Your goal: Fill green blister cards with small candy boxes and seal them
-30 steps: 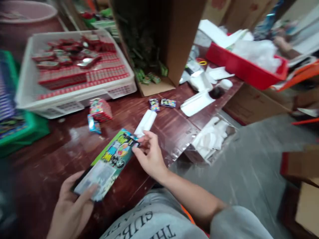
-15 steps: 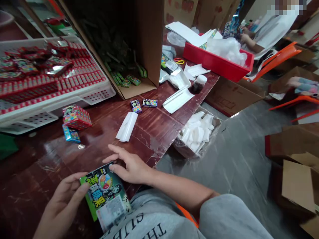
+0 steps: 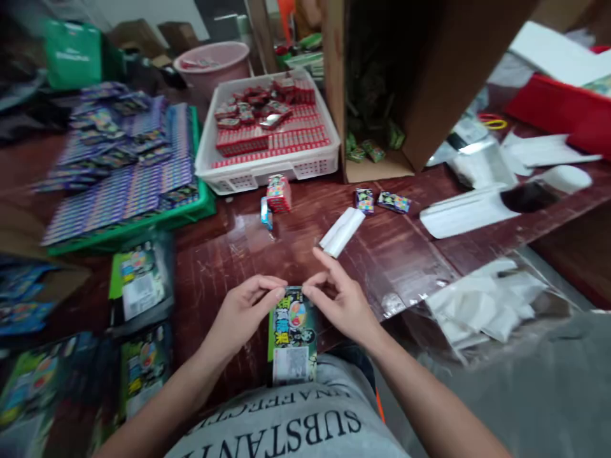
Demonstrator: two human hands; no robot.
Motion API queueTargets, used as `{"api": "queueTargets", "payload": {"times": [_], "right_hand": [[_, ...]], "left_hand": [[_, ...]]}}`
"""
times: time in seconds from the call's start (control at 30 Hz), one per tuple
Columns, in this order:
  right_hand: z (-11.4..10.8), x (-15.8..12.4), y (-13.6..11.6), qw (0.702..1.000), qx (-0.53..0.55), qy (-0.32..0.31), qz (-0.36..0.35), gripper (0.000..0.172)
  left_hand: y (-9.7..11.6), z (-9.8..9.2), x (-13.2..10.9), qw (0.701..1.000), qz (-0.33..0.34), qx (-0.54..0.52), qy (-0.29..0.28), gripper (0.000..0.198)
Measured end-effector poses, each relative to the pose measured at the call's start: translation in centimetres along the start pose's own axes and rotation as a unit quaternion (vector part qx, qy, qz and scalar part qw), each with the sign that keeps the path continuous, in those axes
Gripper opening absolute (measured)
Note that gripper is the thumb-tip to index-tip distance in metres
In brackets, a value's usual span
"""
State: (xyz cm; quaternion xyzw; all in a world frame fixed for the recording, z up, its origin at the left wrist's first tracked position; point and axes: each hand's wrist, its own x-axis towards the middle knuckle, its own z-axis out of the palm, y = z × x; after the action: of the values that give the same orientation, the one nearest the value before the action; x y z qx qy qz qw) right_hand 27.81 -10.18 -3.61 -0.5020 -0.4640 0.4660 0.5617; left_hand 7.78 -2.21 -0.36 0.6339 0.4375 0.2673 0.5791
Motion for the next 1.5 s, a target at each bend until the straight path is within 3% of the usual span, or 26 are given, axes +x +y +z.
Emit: {"api": "queueTargets", "payload": {"times": [0.23, 0.37, 0.53, 0.7, 0.87, 1.0, 1.07, 1.17, 1.3, 1.4, 1.47, 1.5], "right_hand": [[0.8, 1.4, -1.8, 0.998, 0.011, 0.02, 0.05, 0.081], [-0.6, 0.6, -1.7, 0.998, -0.053, -0.016, 0.016, 0.073], [-1.7, -0.1, -1.7, 0.986, -0.155, -0.048, -0.019, 0.067], [-1.5, 0.6, -2.3, 0.994, -0.097, -0.043, 0.018, 0.076], [-1.8, 0.3, -3.1, 0.984, -0.172, -0.05, -0.012, 0.067], [-1.9, 1.4, -3.5, 0.993, -0.082, -0.063, 0.049, 0.081], [-1.9, 1.6, -3.8, 0.992, -0.089, -0.076, 0.053, 0.083], [-2.1, 1.2, -4.1, 0.974, -0.195, -0.11, -0.026, 0.073], [-2.8, 0.6, -5.3, 0.924, -0.325, -0.162, -0.123, 0.07], [-3.1, 1.6, -6.7, 0.934, -0.324, -0.122, -0.091, 0.04], [-2.9, 2.8, -7.6, 0.942, -0.296, -0.149, -0.048, 0.012], [-2.7, 3.3, -7.8, 0.942, -0.28, -0.183, -0.025, 0.012]], "left_hand": [[1.7, -1.0, 0.4, 0.999, -0.028, -0.015, -0.02, 0.015], [1.0, -1.7, -0.1, 0.997, -0.011, -0.004, -0.073, 0.018], [-0.1, -1.4, -0.8, 0.996, 0.028, -0.01, -0.079, 0.017], [-0.4, -1.2, -0.7, 0.995, 0.021, -0.045, -0.082, 0.024], [-0.4, -1.6, -0.8, 0.995, 0.044, -0.015, -0.093, 0.017], [-0.5, -1.6, -0.7, 0.993, 0.052, -0.011, -0.103, 0.017], [-0.7, -1.6, -0.7, 0.994, 0.045, -0.015, -0.102, 0.018], [-1.0, -1.7, -0.7, 0.994, 0.042, -0.03, -0.099, 0.016], [-1.0, -1.6, -0.7, 0.994, 0.05, -0.026, -0.089, 0.012], [-0.7, -1.2, -0.4, 0.995, 0.063, -0.001, -0.078, 0.009], [-0.4, -0.9, -0.3, 0.994, 0.074, 0.019, -0.074, 0.009], [-0.3, -0.7, -0.3, 0.994, 0.077, 0.028, -0.073, 0.009]]}}
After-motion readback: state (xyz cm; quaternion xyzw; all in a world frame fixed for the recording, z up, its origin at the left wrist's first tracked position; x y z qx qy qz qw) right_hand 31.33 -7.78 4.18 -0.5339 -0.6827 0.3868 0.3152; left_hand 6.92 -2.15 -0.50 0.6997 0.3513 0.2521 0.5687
